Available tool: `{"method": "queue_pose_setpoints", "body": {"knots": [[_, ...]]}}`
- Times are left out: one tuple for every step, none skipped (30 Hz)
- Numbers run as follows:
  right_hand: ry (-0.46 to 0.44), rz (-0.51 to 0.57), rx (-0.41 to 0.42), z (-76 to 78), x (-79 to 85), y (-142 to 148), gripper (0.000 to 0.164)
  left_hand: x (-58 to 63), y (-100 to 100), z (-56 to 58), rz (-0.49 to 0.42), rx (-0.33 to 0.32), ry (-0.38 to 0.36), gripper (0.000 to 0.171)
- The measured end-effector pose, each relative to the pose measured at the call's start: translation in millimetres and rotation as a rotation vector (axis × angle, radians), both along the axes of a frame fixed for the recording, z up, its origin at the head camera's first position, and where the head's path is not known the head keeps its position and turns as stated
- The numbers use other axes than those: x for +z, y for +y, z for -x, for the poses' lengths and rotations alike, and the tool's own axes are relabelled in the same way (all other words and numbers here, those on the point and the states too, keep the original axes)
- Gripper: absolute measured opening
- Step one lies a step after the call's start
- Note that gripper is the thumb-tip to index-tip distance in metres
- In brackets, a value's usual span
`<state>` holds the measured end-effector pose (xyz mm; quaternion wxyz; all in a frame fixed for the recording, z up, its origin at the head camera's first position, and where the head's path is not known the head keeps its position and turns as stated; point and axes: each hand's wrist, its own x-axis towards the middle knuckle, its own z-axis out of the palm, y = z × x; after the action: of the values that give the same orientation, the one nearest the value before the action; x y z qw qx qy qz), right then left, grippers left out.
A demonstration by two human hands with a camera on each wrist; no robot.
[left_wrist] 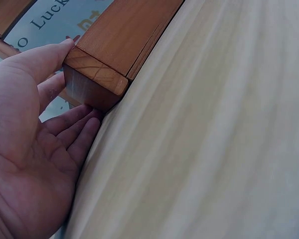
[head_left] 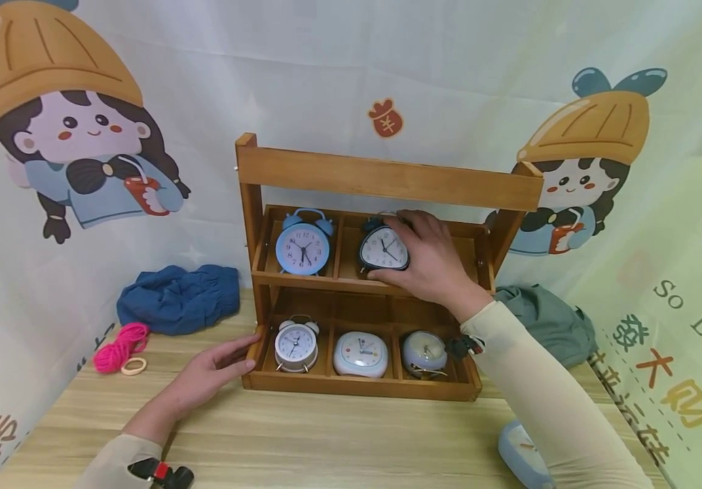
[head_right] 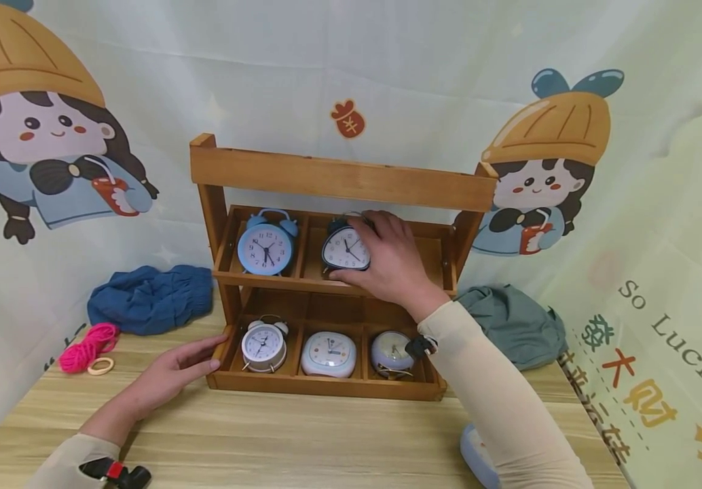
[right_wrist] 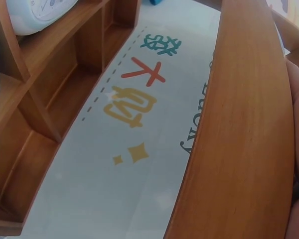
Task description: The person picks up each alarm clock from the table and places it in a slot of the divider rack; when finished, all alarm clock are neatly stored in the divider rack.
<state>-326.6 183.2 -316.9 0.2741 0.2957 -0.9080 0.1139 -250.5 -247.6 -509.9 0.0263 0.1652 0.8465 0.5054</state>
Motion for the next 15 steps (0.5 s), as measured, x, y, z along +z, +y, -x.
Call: {"method": "queue_pose_setpoints", "body": {"knots": [[-0.012,-0.001,0.001,-0.1,-0.1,0.1,0.103,-0.6,-0.2,0.4,0.001,-0.004,0.0,0.059],[-0.022,-0.005,0.0,-0.3,-0.3,0.3,0.104,-1.2,-0.3,0.9,-0.001,-0.002,-0.004,0.059],[-0.03,-0.009,0.0,-0.4,-0.5,0.5,0.104,-1.7,-0.3,1.1,-0.003,-0.003,-0.007,0.059],[-0.038,-0.013,0.0,-0.7,-0.7,0.5,0.104,-2.0,-0.3,1.3,-0.005,0.0,-0.01,0.059],[-0.044,-0.018,0.0,-1.0,-0.8,0.5,0.104,-2.4,-0.4,1.5,-0.004,0.0,-0.013,0.06],[-0.049,-0.025,0.001,-1.3,-0.9,0.7,0.103,-2.5,-0.4,1.4,-0.001,0.001,-0.011,0.06],[-0.051,-0.031,0.002,-1.6,-1.1,0.8,0.103,-2.4,-0.3,1.4,0.004,-0.001,-0.007,0.06],[-0.053,-0.037,0.003,-2.0,-1.2,1.0,0.103,-2.3,-0.1,1.3,0.003,0.004,-0.008,0.06],[-0.057,-0.041,0.005,-2.5,-1.4,1.1,0.103,-1.7,0.3,1.0,0.004,0.002,-0.005,0.059],[-0.062,-0.045,0.008,-3.1,-1.4,1.2,0.104,-1.3,0.3,0.6,0.003,0.003,-0.002,0.059],[-0.068,-0.049,0.011,-3.8,-1.4,1.5,0.105,-0.9,0.3,0.4,0.004,-0.001,0.002,0.059],[-0.078,-0.051,0.013,-4.7,-1.5,2.0,0.106,-0.5,0.4,0.2,0.001,-0.002,0.005,0.059],[-0.09,-0.051,0.015,-5.8,-1.6,2.6,0.108,-0.2,0.4,0.1,-0.002,-0.003,0.005,0.059],[-0.105,-0.048,0.018,-7.2,-1.4,3.5,0.109,0.1,0.5,0.0,-0.005,-0.002,0.005,0.059],[-0.116,-0.042,0.021,-8.9,-1.8,5.4,0.11,0.2,0.3,-0.1,-0.005,-0.006,0.008,0.058]]}}
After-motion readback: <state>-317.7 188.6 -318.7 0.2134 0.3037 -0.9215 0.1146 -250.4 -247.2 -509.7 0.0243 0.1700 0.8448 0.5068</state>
